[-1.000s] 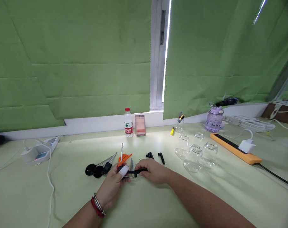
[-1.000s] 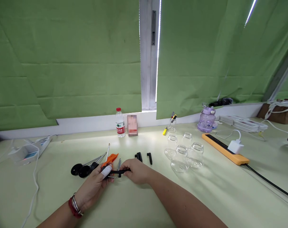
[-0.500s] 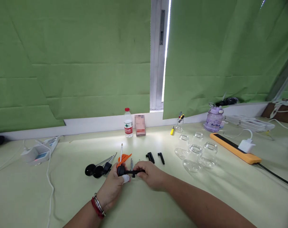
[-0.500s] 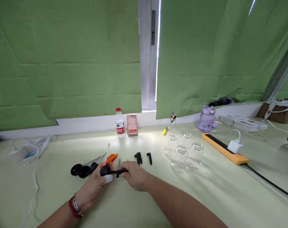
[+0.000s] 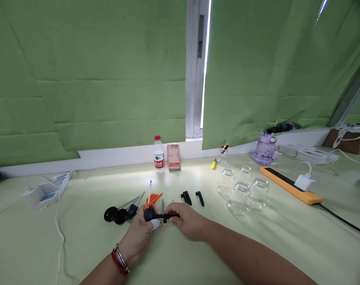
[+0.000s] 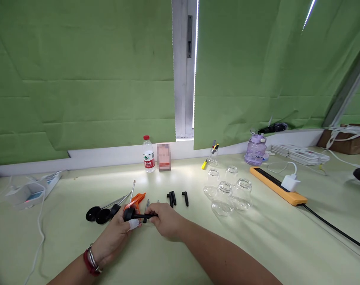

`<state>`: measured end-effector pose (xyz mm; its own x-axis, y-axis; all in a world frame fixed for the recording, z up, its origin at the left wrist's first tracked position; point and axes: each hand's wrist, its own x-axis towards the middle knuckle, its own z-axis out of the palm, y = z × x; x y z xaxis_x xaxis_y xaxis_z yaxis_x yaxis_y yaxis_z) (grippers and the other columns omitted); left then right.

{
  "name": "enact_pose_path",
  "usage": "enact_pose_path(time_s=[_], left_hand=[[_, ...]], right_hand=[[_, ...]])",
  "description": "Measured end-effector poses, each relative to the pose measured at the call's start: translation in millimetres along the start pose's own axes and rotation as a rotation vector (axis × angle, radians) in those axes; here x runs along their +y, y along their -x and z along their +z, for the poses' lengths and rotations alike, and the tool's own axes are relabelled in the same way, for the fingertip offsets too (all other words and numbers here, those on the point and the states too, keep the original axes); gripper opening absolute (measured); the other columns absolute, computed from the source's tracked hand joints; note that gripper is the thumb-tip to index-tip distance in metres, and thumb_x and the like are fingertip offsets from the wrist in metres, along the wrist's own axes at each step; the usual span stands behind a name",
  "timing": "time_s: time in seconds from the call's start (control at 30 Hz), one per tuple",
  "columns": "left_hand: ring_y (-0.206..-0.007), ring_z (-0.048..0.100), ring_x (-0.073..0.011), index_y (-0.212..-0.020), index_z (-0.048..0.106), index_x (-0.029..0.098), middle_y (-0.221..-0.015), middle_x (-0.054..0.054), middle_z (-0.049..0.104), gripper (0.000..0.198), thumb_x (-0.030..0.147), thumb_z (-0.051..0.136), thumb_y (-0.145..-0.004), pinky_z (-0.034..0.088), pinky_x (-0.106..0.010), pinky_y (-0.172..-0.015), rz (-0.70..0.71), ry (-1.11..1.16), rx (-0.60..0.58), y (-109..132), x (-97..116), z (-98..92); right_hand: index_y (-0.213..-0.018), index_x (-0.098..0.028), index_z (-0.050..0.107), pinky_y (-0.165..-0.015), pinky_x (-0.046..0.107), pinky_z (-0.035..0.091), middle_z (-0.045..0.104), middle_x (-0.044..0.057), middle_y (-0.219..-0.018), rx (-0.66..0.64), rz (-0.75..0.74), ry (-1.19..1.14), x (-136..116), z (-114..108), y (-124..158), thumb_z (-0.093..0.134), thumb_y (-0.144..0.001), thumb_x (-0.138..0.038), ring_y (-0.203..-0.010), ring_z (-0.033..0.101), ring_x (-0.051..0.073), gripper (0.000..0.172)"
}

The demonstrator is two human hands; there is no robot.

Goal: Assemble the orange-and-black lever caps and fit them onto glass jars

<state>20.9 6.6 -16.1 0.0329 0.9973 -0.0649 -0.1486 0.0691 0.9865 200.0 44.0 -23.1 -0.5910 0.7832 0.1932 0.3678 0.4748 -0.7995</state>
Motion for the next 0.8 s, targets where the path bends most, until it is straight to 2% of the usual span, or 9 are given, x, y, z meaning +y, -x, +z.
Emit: enact_pose_path(time_s=[0.27, 0.43, 0.5, 0.57, 0.67, 0.8], left_hand=[[-0.079, 0.053, -0.0138, -0.108, 0.053, 0.023, -0.086, 0.001, 0.056, 0.048, 0.013, 0.064, -0.062, 0.043, -0.028, -0.075, 0.009, 0.041, -0.028, 0, 1, 0.6], [-0.081, 0.053, -0.0148, -0.102, 0.055, 0.023, -0.085, 0.001, 0.056, 0.043, 0.012, 0.063, -0.061, 0.042, -0.029, -0.077, -0.003, 0.051, -0.04, 3, -2, 5.0], [-0.085, 0.054, -0.0162, -0.101, 0.054, 0.023, -0.088, 0.0, 0.056, 0.042, 0.012, 0.063, -0.062, 0.041, -0.03, -0.081, -0.002, 0.043, -0.038, 5, -4, 5.5], [-0.095, 0.053, -0.0184, -0.107, 0.049, 0.024, -0.096, -0.001, 0.056, 0.048, 0.012, 0.063, -0.063, 0.04, -0.032, -0.086, 0.014, 0.056, -0.023, 8, -5, 5.4], [-0.111, 0.048, -0.0205, -0.119, 0.037, 0.029, -0.114, -0.003, 0.052, 0.057, 0.016, 0.062, -0.069, 0.036, -0.037, -0.094, 0.104, 0.077, 0.035, 12, -4, 5.2], [-0.125, 0.038, -0.0209, -0.122, 0.034, 0.03, -0.134, -0.005, 0.04, 0.039, 0.032, 0.048, -0.085, 0.029, -0.041, -0.105, 0.305, -0.026, 0.1, 15, -2, 6.3]], right_hand=[[-0.099, -0.021, 0.058, -0.065, 0.022, 0.039, 0.06, 0.001, -0.089, 0.004, -0.014, 0.039, 0, 1, 2, 0.044, -0.08, -0.011, -0.075, 0.052, 0.013, 0.026], [-0.102, -0.021, 0.058, -0.077, 0.025, 0.04, 0.062, 0.002, -0.098, 0.01, -0.155, 0.113, -8, 0, 5, 0.043, -0.077, -0.006, -0.089, 0.055, 0.015, 0.033], [-0.101, -0.02, 0.059, -0.076, 0.025, 0.04, 0.062, 0.003, -0.095, -0.001, -0.174, 0.13, -11, -1, 7, 0.044, -0.076, -0.005, -0.087, 0.055, 0.015, 0.033], [-0.099, -0.019, 0.06, -0.075, 0.025, 0.04, 0.062, 0.003, -0.092, 0.003, -0.171, 0.101, -12, -1, 7, 0.044, -0.077, -0.006, -0.085, 0.055, 0.015, 0.031], [-0.098, -0.019, 0.06, -0.069, 0.023, 0.04, 0.061, 0.001, -0.087, 0.016, -0.124, -0.022, -12, 2, 8, 0.045, -0.078, -0.007, -0.078, 0.054, 0.013, 0.028], [-0.098, -0.019, 0.057, -0.058, 0.022, 0.037, 0.054, -0.002, -0.073, 0.001, -0.016, -0.298, -10, 14, 6, 0.047, -0.077, -0.01, -0.061, 0.045, 0.009, 0.024]])
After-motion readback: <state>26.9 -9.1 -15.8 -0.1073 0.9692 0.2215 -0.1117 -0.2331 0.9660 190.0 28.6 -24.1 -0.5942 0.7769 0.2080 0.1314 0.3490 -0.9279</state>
